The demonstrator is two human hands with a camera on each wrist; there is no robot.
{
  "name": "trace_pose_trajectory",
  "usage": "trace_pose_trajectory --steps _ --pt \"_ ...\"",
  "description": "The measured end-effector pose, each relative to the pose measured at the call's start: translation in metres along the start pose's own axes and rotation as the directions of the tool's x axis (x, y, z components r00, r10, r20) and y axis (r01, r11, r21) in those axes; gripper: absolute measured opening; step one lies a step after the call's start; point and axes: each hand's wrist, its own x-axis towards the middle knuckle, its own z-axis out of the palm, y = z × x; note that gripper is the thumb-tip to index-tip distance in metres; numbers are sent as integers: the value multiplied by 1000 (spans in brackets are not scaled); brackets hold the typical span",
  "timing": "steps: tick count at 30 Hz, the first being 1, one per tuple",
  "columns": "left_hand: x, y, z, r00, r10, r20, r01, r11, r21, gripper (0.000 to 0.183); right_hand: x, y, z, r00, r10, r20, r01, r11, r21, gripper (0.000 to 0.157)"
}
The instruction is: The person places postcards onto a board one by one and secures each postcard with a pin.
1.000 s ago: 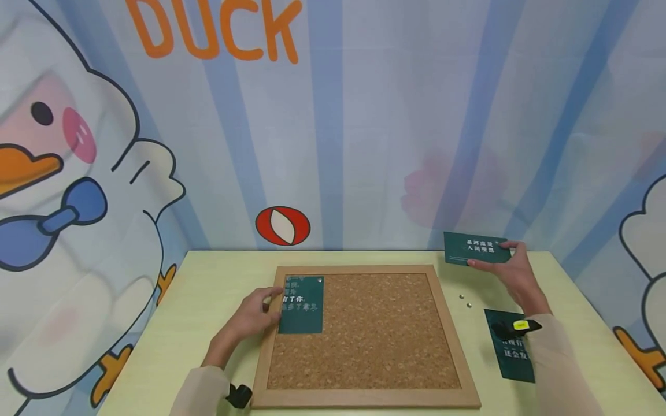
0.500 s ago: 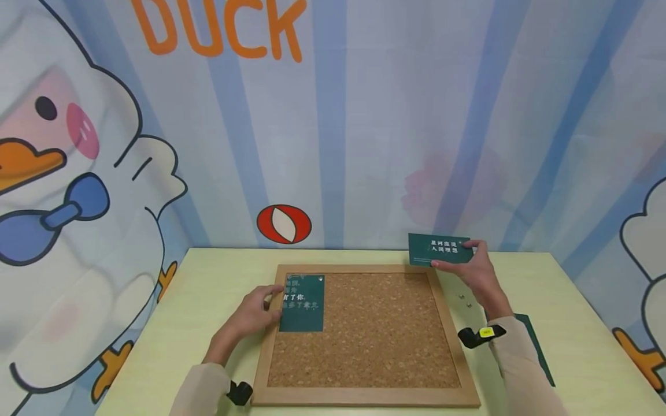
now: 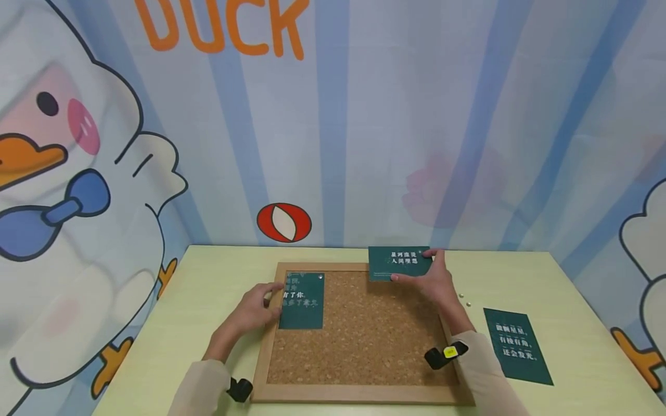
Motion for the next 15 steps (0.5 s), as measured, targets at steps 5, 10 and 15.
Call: trace_pose_trajectory --steps 5,10,15 --pt "-2 2 0 1000 1 4 -1 1000 -15 57 -8 0 23 999 -30 12 30 999 -17 105" --pt "-2 3 -1 1000 -4 -3 4 1000 -27 58 -14 1 46 998 -63 25 65 994 -86 102" --pt "-3 1 -2 1000 2 -2 -2 1000 -23 58 -19 -2 68 998 -61 33 65 989 -133 101"
